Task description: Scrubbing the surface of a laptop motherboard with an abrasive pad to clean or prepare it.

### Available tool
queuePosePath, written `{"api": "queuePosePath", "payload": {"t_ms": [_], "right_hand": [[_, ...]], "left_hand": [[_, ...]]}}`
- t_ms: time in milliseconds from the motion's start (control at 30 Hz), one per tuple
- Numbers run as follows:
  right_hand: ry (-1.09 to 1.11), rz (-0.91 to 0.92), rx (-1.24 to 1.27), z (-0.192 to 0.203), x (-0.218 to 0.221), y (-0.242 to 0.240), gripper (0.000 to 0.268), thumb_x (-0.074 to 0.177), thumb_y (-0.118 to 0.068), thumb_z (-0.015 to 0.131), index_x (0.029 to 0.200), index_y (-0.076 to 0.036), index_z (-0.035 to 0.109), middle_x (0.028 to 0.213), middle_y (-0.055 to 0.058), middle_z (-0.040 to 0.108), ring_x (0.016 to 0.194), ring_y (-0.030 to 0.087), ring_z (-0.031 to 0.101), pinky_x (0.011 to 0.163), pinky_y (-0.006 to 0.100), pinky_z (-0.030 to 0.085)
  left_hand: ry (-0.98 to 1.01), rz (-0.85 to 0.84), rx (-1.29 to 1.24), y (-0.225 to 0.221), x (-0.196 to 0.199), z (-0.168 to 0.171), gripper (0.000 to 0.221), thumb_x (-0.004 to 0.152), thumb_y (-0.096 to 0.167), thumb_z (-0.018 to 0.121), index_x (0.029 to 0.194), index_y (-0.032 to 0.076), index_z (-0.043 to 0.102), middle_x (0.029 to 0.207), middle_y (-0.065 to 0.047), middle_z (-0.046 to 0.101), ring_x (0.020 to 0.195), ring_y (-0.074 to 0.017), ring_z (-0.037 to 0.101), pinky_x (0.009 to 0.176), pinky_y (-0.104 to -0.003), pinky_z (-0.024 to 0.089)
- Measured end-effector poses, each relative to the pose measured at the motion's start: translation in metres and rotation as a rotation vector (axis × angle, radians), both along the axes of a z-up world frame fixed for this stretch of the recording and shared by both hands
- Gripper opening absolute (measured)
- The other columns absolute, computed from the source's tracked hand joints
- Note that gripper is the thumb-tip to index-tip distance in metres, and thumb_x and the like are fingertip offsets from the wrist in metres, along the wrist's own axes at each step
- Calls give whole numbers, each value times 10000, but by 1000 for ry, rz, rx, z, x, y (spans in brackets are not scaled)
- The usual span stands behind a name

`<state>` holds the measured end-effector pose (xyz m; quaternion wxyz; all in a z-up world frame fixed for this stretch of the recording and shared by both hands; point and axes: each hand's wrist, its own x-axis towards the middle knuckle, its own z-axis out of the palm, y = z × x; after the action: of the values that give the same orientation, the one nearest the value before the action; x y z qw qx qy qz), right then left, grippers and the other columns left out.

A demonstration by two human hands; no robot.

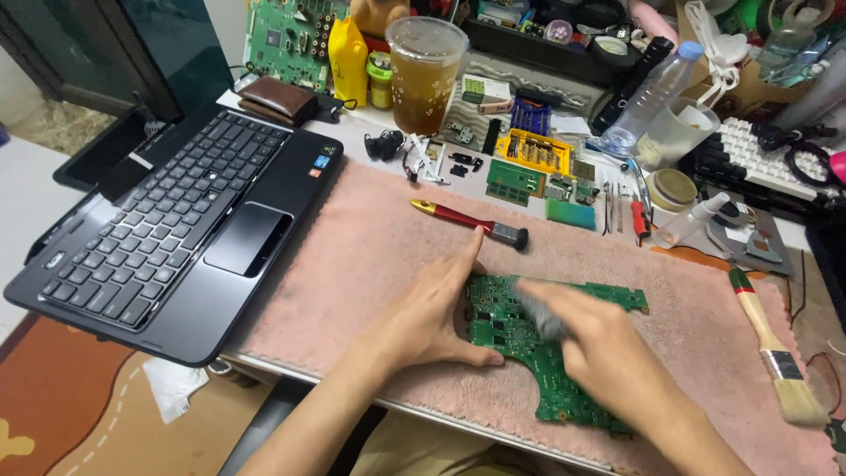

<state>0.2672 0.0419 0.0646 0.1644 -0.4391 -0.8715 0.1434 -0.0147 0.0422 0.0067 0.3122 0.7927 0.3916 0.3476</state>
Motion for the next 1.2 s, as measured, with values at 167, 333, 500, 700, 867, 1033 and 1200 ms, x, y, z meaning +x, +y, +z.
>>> {"api": "queuePosePath", "payload": {"t_ms": [167,333,500,700,867,1033,1200], "right_hand": [[-33,101,216,-13,-22,24,739,875,219,550,1526,-84,724,1472,200,780,1443,411,693,1269,548,531],[-123,243,139,-50,-11,7,967,670,237,582,1607,0,623,1714,216,595,1612,356,544,1383,509,373],[-206,264,128,-40,4,-47,1121,647,279,640,1715,-38,513,1780,187,525,1658,345,478,1379,485,355],[-32,368,-276,12,21,-36,1172,511,324,468,1541,-140,782,1655,125,731,1594,334,602,1356,521,357],[283,-79,-331,32,38,-27,708,815,0,558,1434,-171,858,1441,18,922,1340,187,842,1220,395,581],[1068,-496,-680,4,42,-26,348,1111,-136,644,1247,171,734,1235,287,799,1007,390,720,817,542,635],[1112,-527,-702,-8,18,-31,318,1070,-171,723,1220,108,744,1137,242,799,908,341,716,813,469,625]], "left_hand": [[141,67,-54,-2,3,16,1692,631,582,1000,1858,3,-11,1565,-253,676,1519,-448,586,1322,-595,419],[-3,10,100,5,1,-8,1622,746,569,1017,1833,13,-50,1559,-285,614,1402,-439,589,1234,-504,439],[35,10,63,3,0,-3,1627,750,484,1052,1843,58,-76,1526,-324,619,1342,-452,606,1189,-500,474],[15,-1,110,6,1,-11,1651,726,512,1078,1844,47,-45,1538,-266,621,1339,-407,598,1191,-485,469],[48,-1,71,5,1,-4,1634,738,585,1043,1841,42,-34,1579,-277,599,1372,-410,594,1207,-497,459],[87,-8,39,-8,12,25,1618,712,715,970,1848,64,20,1629,-239,572,1445,-390,551,1235,-501,410],[-300,163,-377,-28,51,64,753,934,592,743,1553,162,731,1403,-53,868,1266,-200,859,1022,-380,703]]}}
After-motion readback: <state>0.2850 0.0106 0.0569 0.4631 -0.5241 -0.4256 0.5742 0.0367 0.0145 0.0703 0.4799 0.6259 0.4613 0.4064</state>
